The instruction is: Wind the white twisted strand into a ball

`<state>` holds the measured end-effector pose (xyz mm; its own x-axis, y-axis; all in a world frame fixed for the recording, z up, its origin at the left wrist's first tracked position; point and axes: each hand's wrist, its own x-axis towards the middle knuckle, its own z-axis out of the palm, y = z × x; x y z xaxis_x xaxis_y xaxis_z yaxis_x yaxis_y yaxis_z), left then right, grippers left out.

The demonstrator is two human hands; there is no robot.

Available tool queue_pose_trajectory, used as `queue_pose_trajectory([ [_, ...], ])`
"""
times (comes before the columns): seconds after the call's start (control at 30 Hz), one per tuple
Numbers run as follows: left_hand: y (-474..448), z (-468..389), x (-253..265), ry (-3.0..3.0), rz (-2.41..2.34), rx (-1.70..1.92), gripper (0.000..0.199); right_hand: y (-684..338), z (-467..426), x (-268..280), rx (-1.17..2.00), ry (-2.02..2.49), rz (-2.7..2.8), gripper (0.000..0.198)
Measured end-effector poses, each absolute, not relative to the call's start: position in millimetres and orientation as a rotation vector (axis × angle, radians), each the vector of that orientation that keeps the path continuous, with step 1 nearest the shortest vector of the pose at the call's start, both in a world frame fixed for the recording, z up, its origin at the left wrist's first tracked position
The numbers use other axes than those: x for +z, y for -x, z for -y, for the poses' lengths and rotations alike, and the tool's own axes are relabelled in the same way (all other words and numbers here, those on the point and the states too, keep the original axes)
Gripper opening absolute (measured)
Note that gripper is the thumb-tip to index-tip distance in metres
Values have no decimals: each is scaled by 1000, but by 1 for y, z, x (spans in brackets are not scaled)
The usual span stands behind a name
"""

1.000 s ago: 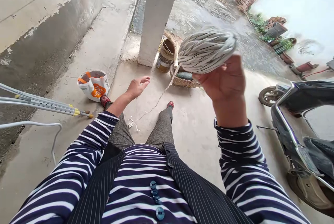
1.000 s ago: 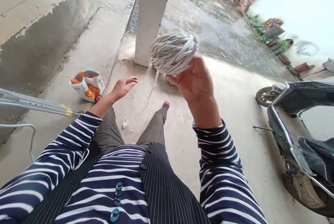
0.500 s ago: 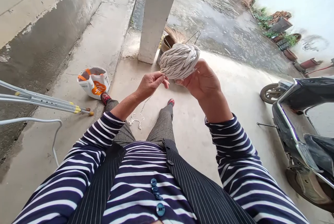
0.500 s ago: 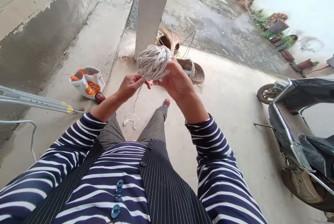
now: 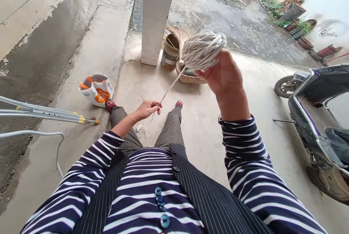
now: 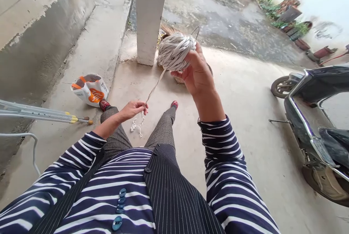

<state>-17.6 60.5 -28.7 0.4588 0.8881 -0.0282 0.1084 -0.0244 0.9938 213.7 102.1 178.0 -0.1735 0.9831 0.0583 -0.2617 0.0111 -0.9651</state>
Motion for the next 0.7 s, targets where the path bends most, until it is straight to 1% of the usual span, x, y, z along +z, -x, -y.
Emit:
queue_pose_trajectory([
  [0.1,19,-50,-42,-1469,-883,750,27,-222,-107,187,1362,902,1097,44],
  [0.23,33,-48,-57,-1591,-944,670,35,-236,-109,197,1306,868,1062,43],
  [0.3,46,-49,-69,-1648,-1080,510,34,-241,-106,200,1308,844,1062,43],
  [0.37,60,-52,-80,-1663,-1287,324,27,-242,-101,198,1306,844,1079,43],
  [0.43,71,-57,-87,-1652,-1479,217,22,-237,-94,191,1312,864,1103,42],
  [0.47,74,-60,-86,-1652,-1550,216,27,-232,-91,186,1329,868,1123,44],
  [0.57,66,-76,-65,-1686,-1631,421,52,-211,-84,166,1483,802,1250,61],
  [0.63,49,-89,-38,-1716,-1481,745,56,-196,-82,154,1574,758,1350,70],
  [0.7,28,-101,-8,-1734,-1298,1093,53,-184,-80,146,1611,744,1425,71],
])
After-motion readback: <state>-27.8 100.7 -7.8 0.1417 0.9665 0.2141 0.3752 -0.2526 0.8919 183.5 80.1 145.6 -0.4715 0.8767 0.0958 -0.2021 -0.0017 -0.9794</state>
